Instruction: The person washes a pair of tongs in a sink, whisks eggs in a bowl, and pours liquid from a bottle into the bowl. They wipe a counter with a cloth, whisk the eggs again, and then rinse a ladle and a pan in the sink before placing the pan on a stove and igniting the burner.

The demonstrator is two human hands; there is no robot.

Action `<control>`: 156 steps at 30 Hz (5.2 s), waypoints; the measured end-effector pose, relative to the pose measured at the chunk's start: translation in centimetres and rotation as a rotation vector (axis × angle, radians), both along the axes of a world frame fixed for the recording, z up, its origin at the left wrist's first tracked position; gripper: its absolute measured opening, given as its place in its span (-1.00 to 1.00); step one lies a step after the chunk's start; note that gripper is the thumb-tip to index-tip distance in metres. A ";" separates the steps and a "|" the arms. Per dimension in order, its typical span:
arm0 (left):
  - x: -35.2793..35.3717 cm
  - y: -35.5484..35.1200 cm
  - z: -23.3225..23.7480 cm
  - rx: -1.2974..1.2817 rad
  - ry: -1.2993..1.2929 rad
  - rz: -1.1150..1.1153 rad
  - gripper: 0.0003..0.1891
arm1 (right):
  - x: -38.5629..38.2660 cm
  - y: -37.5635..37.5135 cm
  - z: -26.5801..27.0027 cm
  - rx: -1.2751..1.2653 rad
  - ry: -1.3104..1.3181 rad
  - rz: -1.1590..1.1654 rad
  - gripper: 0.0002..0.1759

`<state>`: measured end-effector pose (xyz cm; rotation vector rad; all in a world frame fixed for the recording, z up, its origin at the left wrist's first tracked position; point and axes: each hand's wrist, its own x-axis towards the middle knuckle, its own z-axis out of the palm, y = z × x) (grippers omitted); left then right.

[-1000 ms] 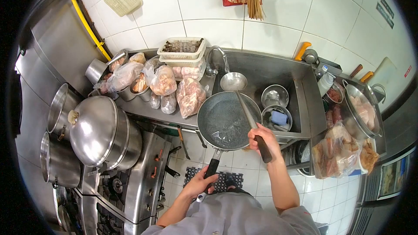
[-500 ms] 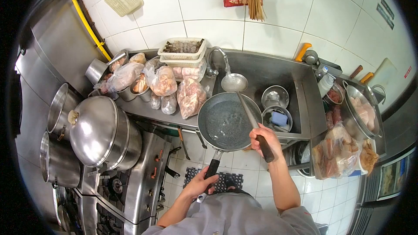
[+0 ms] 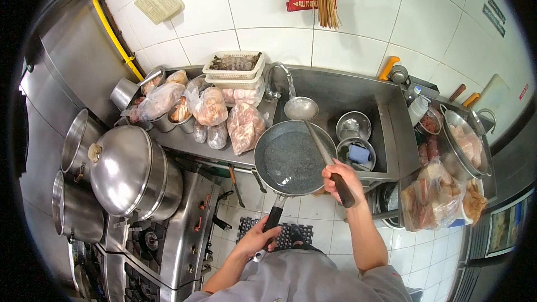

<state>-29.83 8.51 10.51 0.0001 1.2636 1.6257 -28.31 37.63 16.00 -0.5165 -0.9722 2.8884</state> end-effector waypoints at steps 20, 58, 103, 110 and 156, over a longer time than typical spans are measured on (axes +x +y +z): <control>-0.3 0.2 0.3 -0.017 0.019 -0.008 -0.58 | 7.7 -0.4 4.3 0.367 -0.101 0.145 -0.34; 0.3 0.5 -0.4 0.006 0.030 0.026 -0.60 | -0.8 -2.7 -0.1 0.101 -0.034 -0.011 -0.76; 1.2 3.5 1.0 -0.317 0.245 -0.051 -0.78 | -0.5 2.8 0.1 0.046 -0.038 0.101 -0.65; 1.3 4.0 2.2 -0.369 0.237 -0.058 -0.77 | -0.3 3.0 0.7 0.061 -0.036 0.095 -0.64; 15.6 -9.8 -0.5 -0.235 0.172 0.296 -0.86 | 16.4 1.8 -11.0 1.508 -0.160 0.160 -0.46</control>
